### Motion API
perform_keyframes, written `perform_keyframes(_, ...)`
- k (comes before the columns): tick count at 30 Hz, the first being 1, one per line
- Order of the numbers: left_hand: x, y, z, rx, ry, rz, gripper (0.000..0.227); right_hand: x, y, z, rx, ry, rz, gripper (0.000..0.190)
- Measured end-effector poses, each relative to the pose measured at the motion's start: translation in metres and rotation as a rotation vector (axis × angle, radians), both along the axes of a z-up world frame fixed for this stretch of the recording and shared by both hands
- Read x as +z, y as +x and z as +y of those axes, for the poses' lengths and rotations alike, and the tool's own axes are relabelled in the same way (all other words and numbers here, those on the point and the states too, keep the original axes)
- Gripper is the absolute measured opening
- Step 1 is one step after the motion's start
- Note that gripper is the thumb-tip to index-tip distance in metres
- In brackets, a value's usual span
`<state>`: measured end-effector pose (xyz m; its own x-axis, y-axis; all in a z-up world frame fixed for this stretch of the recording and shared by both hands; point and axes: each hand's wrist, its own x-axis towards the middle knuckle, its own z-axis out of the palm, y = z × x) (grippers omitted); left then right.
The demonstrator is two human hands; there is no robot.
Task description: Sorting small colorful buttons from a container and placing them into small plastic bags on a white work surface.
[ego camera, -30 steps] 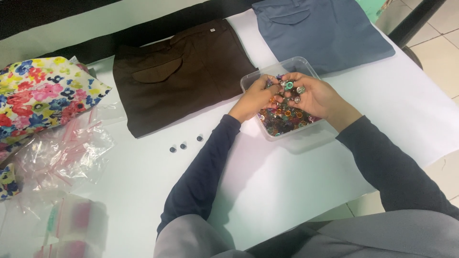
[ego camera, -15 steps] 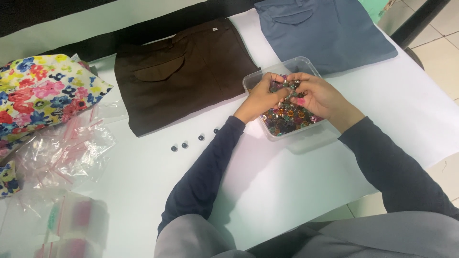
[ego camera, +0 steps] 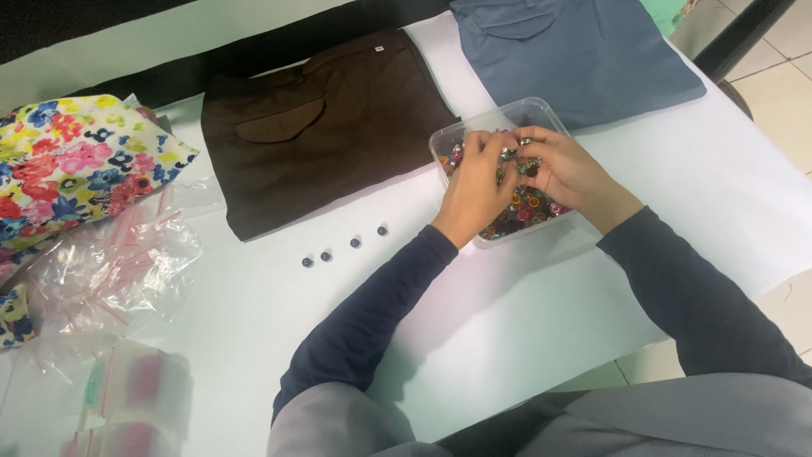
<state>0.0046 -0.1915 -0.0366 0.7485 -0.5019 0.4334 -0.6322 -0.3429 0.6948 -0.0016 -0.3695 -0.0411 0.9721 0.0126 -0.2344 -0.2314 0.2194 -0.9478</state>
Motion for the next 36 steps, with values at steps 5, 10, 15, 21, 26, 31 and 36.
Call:
perform_keyframes(5, 0.001, 0.003, 0.0, 0.038, 0.008, 0.015, 0.021, 0.0, -0.004, 0.001, 0.011, -0.05, -0.033, 0.02)
perform_keyframes(10, -0.003, 0.006, -0.001, 0.054, 0.015, 0.031, 0.018, -0.002, -0.004, 0.0, 0.027, -0.055, -0.033, 0.02)
perform_keyframes(15, 0.01, -0.005, 0.003, 0.094, -0.056, -0.005, 0.015, 0.018, -0.014, 0.017, 0.037, -0.369, -0.119, 0.027)
perform_keyframes(21, 0.002, -0.002, 0.0, 0.093, -0.107, -0.043, 0.016, 0.047, -0.029, 0.042, -0.022, -0.621, -0.156, 0.034)
perform_keyframes(26, -0.003, -0.005, 0.002, 0.093, -0.141, -0.134, 0.017, 0.031, -0.019, 0.026, -0.001, -0.686, -0.258, 0.033)
perform_keyframes(31, -0.019, 0.008, -0.003, 0.089, -0.267, -0.102, 0.015, 0.023, -0.008, 0.021, -0.021, -0.649, -0.305, 0.03)
perform_keyframes(36, -0.025, 0.016, 0.006, 0.06, -0.477, 0.077, 0.015, 0.023, -0.004, 0.036, -0.072, -0.57, -0.424, 0.025)
